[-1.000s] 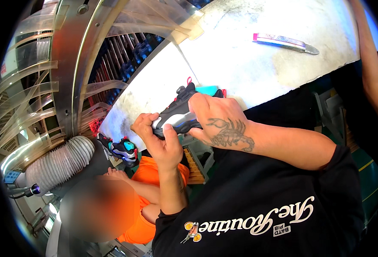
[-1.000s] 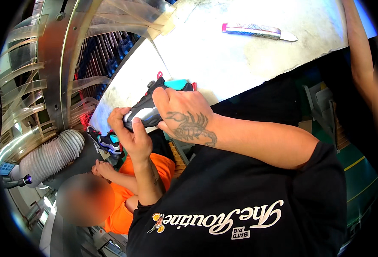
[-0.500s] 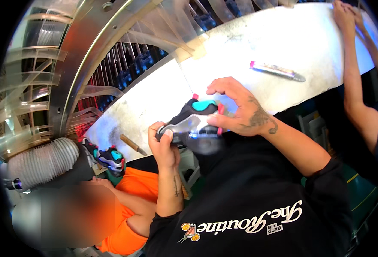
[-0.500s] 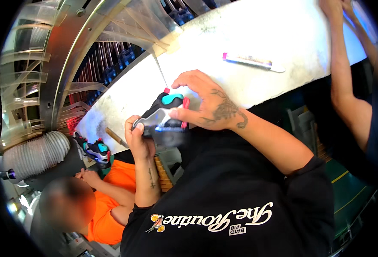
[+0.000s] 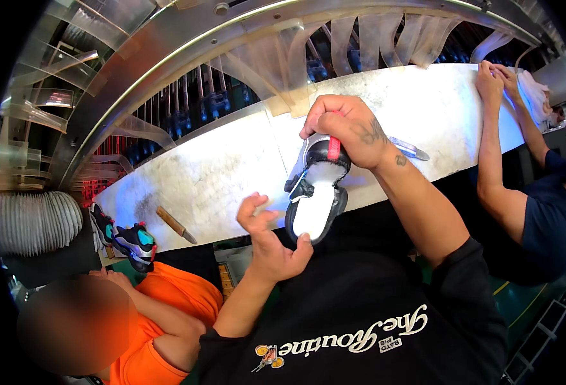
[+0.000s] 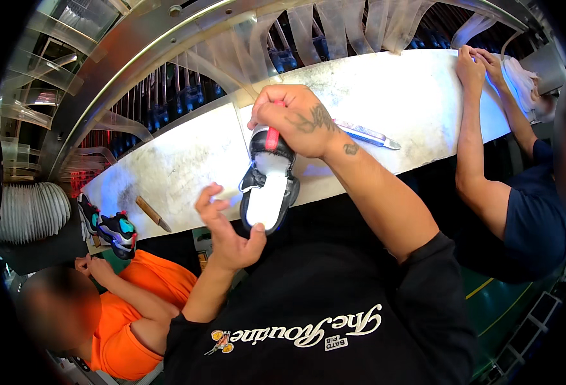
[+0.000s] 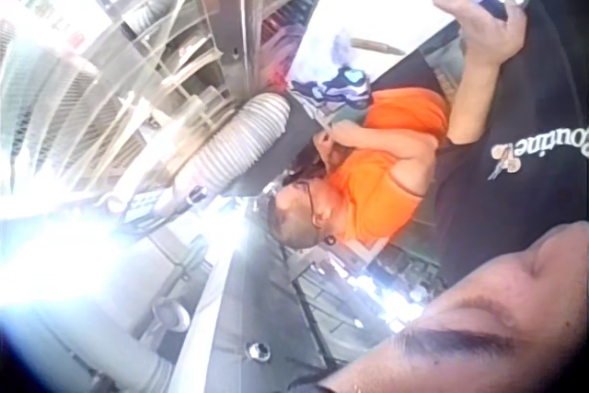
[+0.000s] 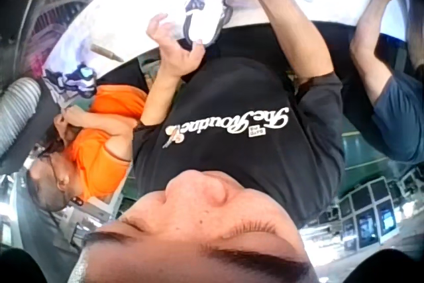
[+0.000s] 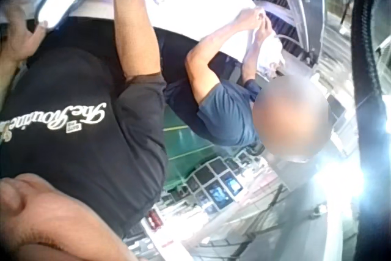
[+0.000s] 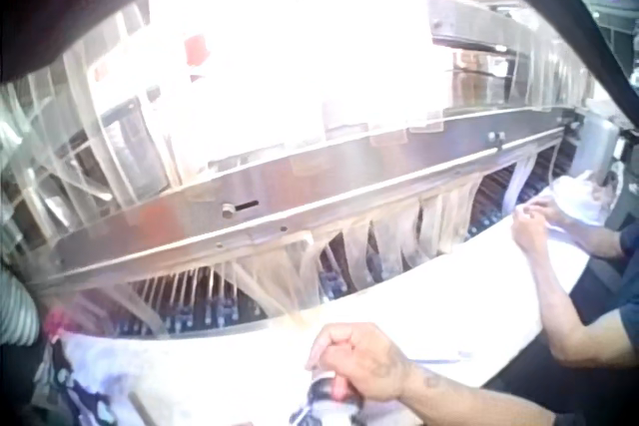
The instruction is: The person assembles a sneaker by inserting the insole and attaching the sole to the upper. They use a utility knife to trim excess material and a marker to apply details to the shoe's surface. The process involves repeated handling and inspection of the shoe components.
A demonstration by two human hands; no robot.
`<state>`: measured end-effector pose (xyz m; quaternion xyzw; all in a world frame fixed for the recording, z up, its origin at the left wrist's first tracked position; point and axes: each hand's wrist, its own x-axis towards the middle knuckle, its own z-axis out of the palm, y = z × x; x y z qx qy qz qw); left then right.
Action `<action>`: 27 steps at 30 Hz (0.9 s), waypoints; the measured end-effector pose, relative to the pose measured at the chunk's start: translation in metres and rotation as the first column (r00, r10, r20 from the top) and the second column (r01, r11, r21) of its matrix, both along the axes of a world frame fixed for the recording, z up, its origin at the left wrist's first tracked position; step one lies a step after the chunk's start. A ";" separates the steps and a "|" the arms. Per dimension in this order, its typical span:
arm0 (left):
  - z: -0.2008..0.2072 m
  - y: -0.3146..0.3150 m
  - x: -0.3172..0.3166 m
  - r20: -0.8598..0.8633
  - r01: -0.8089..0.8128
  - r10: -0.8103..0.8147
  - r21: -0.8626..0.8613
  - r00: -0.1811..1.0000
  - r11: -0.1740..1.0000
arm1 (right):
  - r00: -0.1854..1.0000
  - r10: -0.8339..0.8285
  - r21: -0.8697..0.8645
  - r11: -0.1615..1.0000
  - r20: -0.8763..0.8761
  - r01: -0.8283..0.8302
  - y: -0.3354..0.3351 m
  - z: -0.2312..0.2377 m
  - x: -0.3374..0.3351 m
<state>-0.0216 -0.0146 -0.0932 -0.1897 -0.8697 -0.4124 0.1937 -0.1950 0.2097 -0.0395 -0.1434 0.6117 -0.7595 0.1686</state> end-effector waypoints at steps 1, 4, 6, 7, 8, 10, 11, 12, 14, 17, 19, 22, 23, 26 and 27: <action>-0.009 -0.003 0.005 -0.074 -0.042 0.037 -0.062 0.997 0.997 | 0.996 0.016 0.073 0.997 -0.086 -0.010 -0.002 -0.002 -0.003; 0.003 0.000 0.003 -0.201 -0.083 0.032 -0.252 0.979 0.964 | 0.977 0.040 0.163 0.987 -0.208 -0.005 -0.012 0.011 0.004; 0.019 0.000 0.002 -0.211 -0.101 0.029 -0.338 0.977 0.936 | 0.991 0.022 0.174 0.985 -0.133 0.002 -0.012 0.015 0.002; 0.023 0.000 0.005 -0.185 -0.108 0.044 -0.353 0.982 0.929 | 0.991 0.014 0.166 0.986 -0.131 0.008 -0.012 0.010 0.004; 0.025 -0.001 0.007 -0.158 -0.112 0.057 -0.368 0.986 0.923 | 0.992 0.003 0.159 0.987 -0.127 0.017 -0.013 0.008 0.006; 0.030 -0.003 0.009 -0.179 -0.110 0.040 -0.398 0.983 0.911 | 0.996 0.041 0.172 0.985 -0.082 -0.026 -0.011 0.014 0.008; 0.034 -0.002 0.010 -0.197 -0.123 0.042 -0.419 0.980 0.900 | 0.996 0.039 0.171 0.985 -0.083 -0.025 -0.012 0.014 0.009; 0.038 -0.002 0.011 -0.215 -0.136 0.043 -0.440 0.976 0.888 | 0.996 0.038 0.169 0.985 -0.084 -0.023 -0.013 0.014 0.009; 0.045 -0.002 0.012 -0.180 -0.118 0.039 -0.452 0.983 0.884 | 0.991 0.036 0.200 0.980 -0.128 -0.010 -0.015 0.013 0.011; 0.043 -0.003 0.008 -0.132 -0.066 0.005 -0.464 0.991 0.883 | 0.982 0.035 0.245 0.969 -0.183 0.011 -0.016 0.017 0.014; 0.043 -0.004 0.006 -0.104 -0.009 -0.046 -0.475 0.994 0.880 | 0.973 0.021 0.268 0.962 -0.230 0.042 -0.020 0.017 0.017; 0.052 -0.006 0.004 -0.043 0.081 -0.119 -0.503 0.992 0.860 | 0.968 0.048 0.301 0.953 -0.246 0.030 -0.029 0.022 0.023; 0.054 -0.004 0.001 -0.017 0.105 -0.132 -0.509 0.991 0.854 | 0.966 0.056 0.300 0.954 -0.254 0.024 -0.030 0.023 0.023; 0.077 -0.002 -0.006 0.064 0.139 -0.124 -0.537 0.990 0.832 | 0.949 0.032 0.307 0.949 -0.313 0.069 -0.035 0.023 0.026; 0.084 -0.001 -0.008 0.102 0.152 -0.116 -0.544 0.988 0.825 | 0.943 0.025 0.301 0.950 -0.331 0.081 -0.037 0.022 0.026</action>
